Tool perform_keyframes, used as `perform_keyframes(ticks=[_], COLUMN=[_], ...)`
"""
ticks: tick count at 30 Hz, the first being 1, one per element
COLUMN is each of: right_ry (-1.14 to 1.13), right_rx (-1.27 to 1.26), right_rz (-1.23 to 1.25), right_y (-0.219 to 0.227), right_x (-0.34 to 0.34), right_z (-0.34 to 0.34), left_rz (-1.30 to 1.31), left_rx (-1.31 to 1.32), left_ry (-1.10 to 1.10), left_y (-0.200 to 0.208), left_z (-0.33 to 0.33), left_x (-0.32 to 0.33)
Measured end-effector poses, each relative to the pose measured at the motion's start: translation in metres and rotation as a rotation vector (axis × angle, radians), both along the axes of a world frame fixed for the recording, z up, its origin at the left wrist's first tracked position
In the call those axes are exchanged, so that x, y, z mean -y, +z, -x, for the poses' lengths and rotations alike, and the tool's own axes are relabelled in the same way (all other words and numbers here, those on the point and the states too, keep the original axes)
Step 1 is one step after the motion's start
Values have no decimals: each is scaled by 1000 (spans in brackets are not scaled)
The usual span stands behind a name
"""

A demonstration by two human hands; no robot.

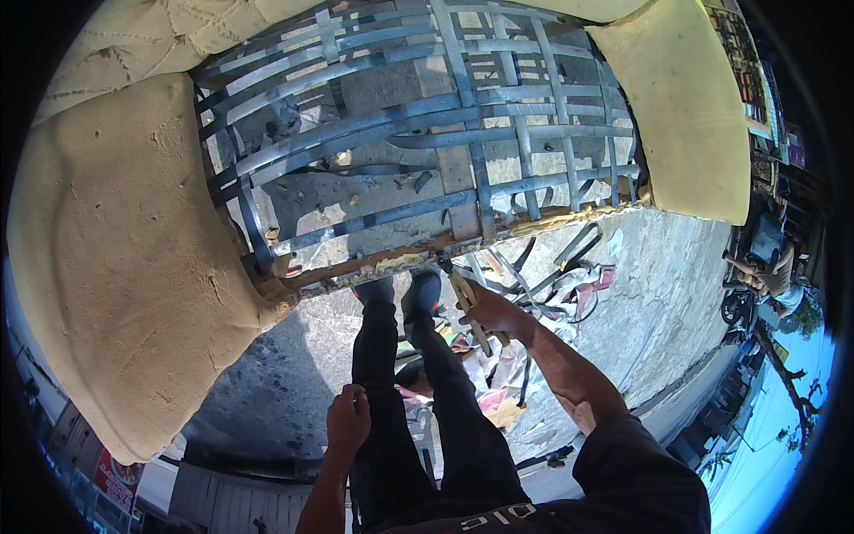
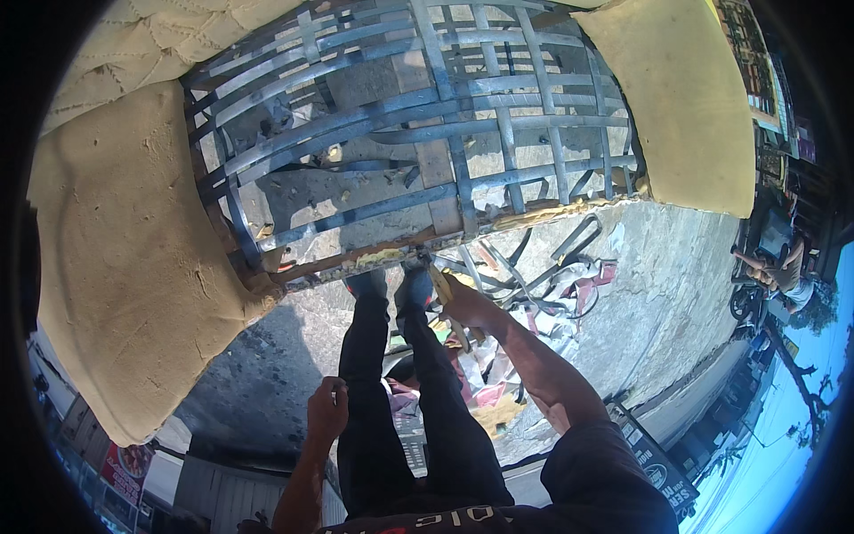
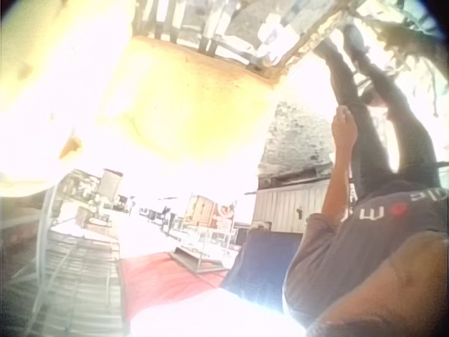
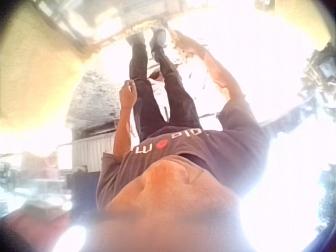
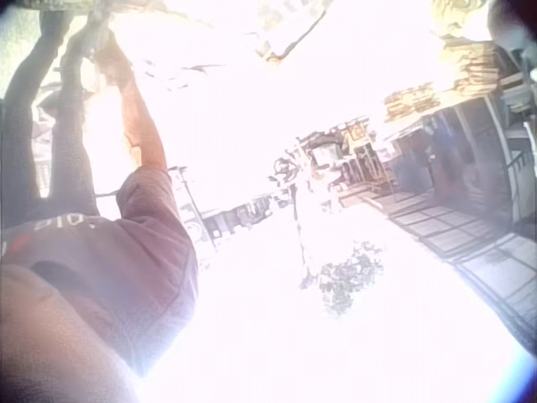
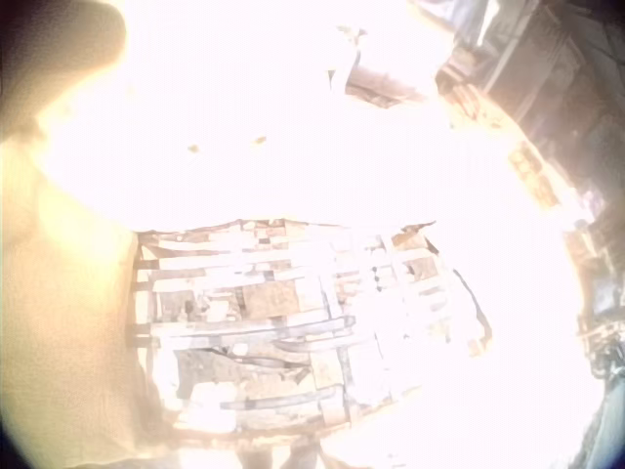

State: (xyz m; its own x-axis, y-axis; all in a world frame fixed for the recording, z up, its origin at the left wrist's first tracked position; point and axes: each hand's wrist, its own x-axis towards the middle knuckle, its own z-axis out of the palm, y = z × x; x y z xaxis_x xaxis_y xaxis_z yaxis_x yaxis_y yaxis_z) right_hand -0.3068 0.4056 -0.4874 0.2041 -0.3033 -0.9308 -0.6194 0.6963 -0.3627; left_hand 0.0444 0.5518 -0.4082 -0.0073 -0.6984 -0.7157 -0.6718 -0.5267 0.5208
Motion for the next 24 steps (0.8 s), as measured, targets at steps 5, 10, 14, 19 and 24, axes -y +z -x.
perform_keyframes(ticks=[5,10,14,19,24], right_ry=[-241,-97,332,605,301], right_rx=[25,-214,-343,-392,-478], right_rz=[-466,-573,-241,103,279], right_y=[15,28,0,-25,-18], right_x=[66,121,110,31,-7], right_z=[-2,-53,-75,-36,-1], left_rz=[-41,143,224,171,122], left_rx=[16,23,152,245,287], left_ry=[-15,17,-61,-112,-130], left_y=[8,-5,-11,-19,-22], left_z=[10,23,32,45,50], left_x=[-33,-48,-40,-14,-1])
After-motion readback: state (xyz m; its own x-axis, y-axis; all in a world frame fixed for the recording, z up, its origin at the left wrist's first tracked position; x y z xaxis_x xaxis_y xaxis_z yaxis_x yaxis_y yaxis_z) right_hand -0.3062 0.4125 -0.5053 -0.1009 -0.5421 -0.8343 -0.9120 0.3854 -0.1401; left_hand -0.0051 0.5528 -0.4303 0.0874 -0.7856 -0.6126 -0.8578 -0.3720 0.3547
